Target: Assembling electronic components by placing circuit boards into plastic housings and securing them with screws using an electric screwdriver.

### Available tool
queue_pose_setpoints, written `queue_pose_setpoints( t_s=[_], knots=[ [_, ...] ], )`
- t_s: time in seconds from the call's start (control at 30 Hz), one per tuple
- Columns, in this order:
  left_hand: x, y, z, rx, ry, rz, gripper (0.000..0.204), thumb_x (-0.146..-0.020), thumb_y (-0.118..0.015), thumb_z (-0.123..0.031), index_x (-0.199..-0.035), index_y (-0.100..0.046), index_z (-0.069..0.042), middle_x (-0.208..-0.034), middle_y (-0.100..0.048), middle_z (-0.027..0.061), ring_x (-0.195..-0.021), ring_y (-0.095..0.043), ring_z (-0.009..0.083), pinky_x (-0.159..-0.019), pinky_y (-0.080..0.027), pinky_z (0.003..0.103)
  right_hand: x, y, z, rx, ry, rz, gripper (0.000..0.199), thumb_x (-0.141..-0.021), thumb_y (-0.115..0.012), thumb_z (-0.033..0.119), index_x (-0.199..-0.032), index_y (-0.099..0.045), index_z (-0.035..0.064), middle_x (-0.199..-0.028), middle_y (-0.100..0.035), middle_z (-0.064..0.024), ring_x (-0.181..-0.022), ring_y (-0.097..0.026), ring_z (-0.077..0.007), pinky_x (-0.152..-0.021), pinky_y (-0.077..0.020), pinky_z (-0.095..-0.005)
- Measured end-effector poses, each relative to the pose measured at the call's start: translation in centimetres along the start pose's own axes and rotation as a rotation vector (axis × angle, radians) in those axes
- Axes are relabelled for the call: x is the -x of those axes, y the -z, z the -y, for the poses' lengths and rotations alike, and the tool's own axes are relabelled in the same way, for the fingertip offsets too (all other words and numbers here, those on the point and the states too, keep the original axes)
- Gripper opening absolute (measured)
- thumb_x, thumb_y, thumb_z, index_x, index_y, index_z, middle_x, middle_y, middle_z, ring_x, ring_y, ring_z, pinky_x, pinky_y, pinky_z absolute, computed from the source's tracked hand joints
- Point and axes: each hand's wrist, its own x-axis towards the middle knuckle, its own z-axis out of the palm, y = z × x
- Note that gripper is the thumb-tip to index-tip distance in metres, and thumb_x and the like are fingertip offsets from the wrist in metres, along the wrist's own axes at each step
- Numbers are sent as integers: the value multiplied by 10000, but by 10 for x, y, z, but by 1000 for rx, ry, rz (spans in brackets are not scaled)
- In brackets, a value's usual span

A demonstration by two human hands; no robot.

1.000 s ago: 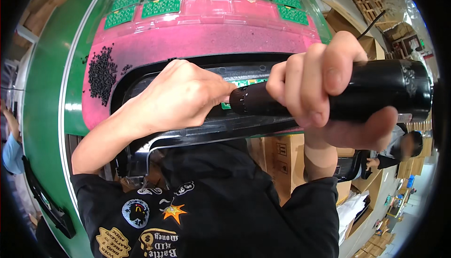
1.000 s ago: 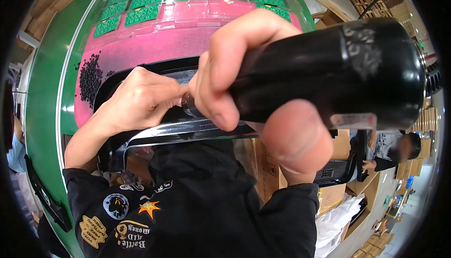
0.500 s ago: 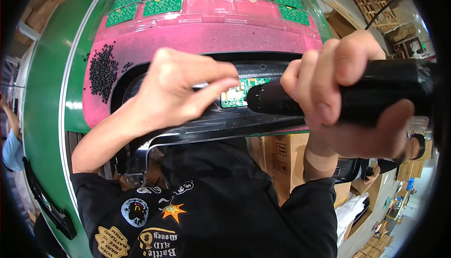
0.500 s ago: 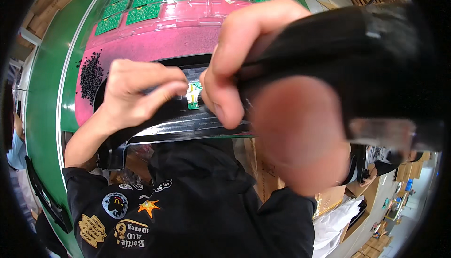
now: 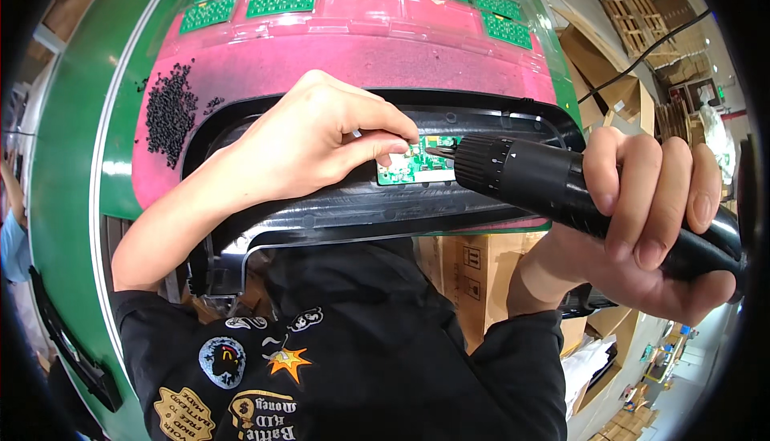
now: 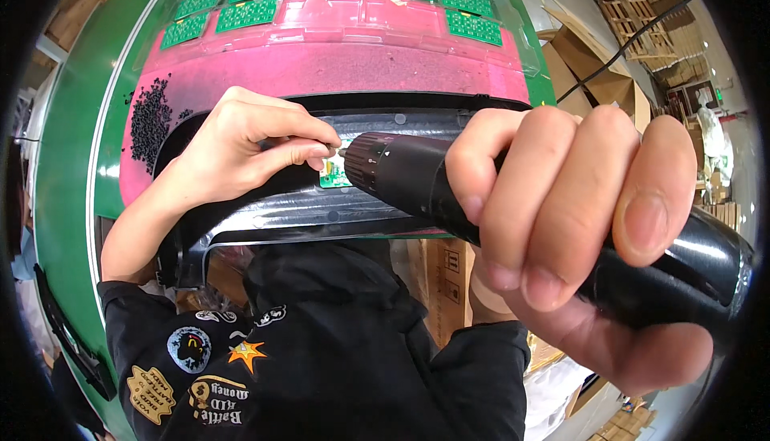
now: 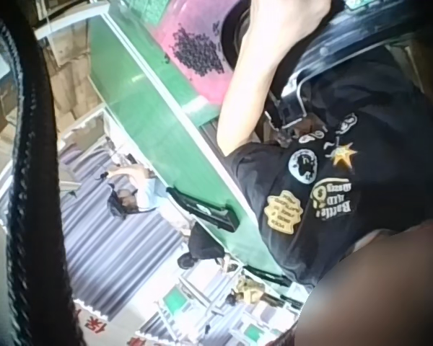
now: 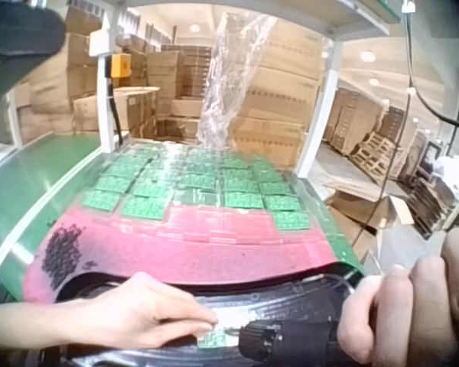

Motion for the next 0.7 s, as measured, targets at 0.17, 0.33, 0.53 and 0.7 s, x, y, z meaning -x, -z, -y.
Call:
queue_pose_setpoints(
  t_s=[0.17, 0.33, 0.53, 0.7],
  knots=[
    [1, 0, -3, 18, 10, 43, 111, -815, -676, 35, -922, -695, 11, -773, -705, 93, -719, -709, 176, -633, -561, 274, -3, 9, 9, 111, -66, 76, 434, -759, -692, 465, -939, -524, 107, -650, -545, 42, -546, -520, -70, -651, -419, -257],
    [2, -2, 0, -30, 58, 46, 105, -814, -679, 35, -918, -686, 19, -767, -703, 90, -703, -706, 175, -643, -565, 277, 4, 6, -10, 119, 77, 32, 484, -775, -682, 509, -976, -499, 109, -676, -549, 51, -556, -520, -56, -661, -425, -254],
    [-1, -1, 0, 36, 149, 75, 93, -821, -695, -7, -903, -669, 28, -754, -701, 99, -713, -711, 182, -643, -561, 278, 5, 0, -23, 220, 144, 45, 508, -781, -670, 553, -966, -490, 115, -669, -541, 63, -544, -513, -37, -638, -426, -234],
    [-1, 5, -4, -11, 202, 158, 121, -818, -708, -36, -906, -651, 23, -758, -700, 108, -733, -714, 205, -653, -553, 290, 4, -3, -25, 229, 156, 39, 520, -770, -687, 565, -952, -492, 119, -666, -545, 70, -538, -516, -34, -623, -422, -223]
  ],
)
